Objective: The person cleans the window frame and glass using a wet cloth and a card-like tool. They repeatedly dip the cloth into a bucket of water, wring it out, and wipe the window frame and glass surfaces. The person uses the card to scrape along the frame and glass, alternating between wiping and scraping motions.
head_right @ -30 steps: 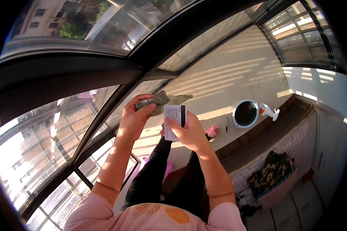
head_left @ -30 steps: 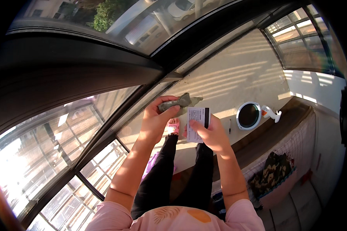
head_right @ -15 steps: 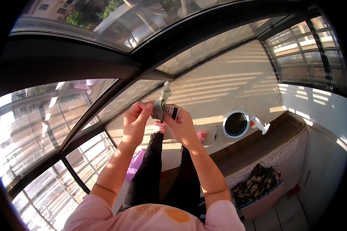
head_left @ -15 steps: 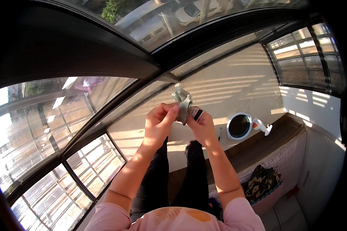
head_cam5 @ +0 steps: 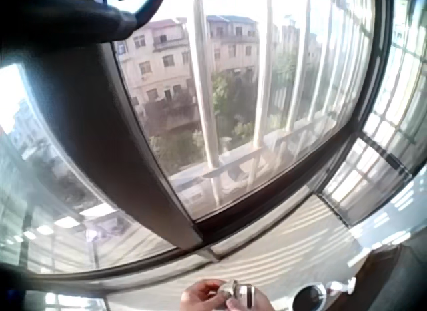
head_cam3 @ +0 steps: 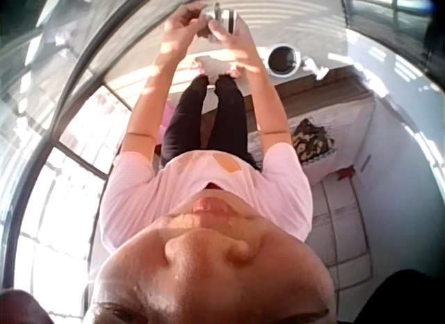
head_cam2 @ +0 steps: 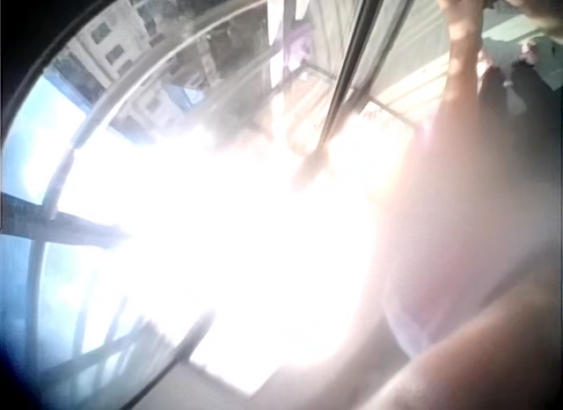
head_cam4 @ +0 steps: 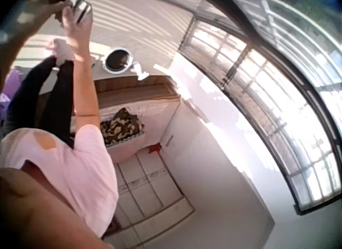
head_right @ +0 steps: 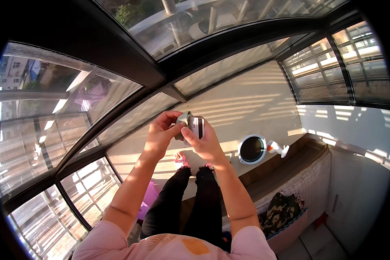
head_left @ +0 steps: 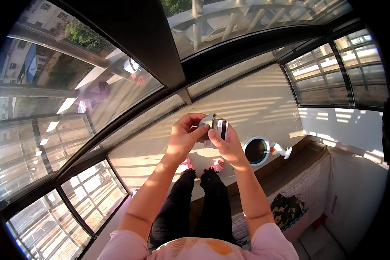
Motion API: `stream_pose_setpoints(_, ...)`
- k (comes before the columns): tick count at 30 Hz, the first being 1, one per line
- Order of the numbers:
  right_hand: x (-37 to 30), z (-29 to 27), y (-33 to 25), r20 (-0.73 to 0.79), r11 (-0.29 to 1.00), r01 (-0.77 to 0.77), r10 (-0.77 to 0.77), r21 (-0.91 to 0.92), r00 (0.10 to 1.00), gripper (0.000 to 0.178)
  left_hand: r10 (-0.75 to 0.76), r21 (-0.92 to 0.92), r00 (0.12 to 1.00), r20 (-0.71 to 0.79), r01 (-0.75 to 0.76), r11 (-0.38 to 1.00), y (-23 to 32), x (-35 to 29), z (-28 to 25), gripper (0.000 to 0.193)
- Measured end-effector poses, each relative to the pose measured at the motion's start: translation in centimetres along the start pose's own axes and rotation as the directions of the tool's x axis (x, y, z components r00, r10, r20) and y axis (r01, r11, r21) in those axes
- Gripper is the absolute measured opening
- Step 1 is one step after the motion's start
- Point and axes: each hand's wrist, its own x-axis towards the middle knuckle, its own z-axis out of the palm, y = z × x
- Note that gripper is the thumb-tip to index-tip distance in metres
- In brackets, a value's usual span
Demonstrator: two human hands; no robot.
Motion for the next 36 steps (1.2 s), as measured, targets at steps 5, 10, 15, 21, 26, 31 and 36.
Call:
stream_pose_setpoints(5,0.5,0.3,0.7,-0.107,0.997,0.02,-0.012,0.073,0.994,0.024,0.132,-0.084,0.982,0.137,-0.121,0.989,-0.3,0.0,-0.6,0.031)
stream_pose_setpoints(10,1.8,-0.4,-0.2,-0.146,0.985,0.156,-0.143,0.076,0.979,0.018,0.201,0.145,0.96,0.195,-0.231,0.962,-2.1,2.3,-0.3,0.055)
stream_pose_setpoints(15,5.0,0.6,-2.8,-0.266,0.893,0.432,-0.449,-0.123,0.853,0.014,0.109,0.005,0.994,0.024,-0.11,0.994,-9.0,9.5,2.2,0.072)
stream_pose_setpoints(21,10.5,-4.0,-8.0,0.622,-0.237,0.613,-0.559,-0.754,0.549,0.015,0.199,-0.695,0.939,0.279,0.055,0.717,-4.7,9.4,9.5,0.052)
stream_pose_setpoints(26,12.9,-3.4,-10.5,0.781,-0.295,0.728,-0.138,-0.619,0.609,0.016,0.257,-0.873,0.966,0.007,-0.119,0.474,-4.5,11.1,9.5,0.044)
stream_pose_setpoints(31,12.9,-2.6,-10.0,0.711,-0.279,0.665,-0.11,-0.693,0.695,0.016,0.321,-0.903,0.947,0.014,-0.126,0.411,-3.1,10.7,8.1,0.046)
stream_pose_setpoints(36,13.1,-1.8,-9.2,0.613,-0.299,0.545,-0.223,-0.783,0.758,0.016,0.24,-0.92,0.967,0.083,-0.019,0.392,-2.3,11.7,7.6,0.04)
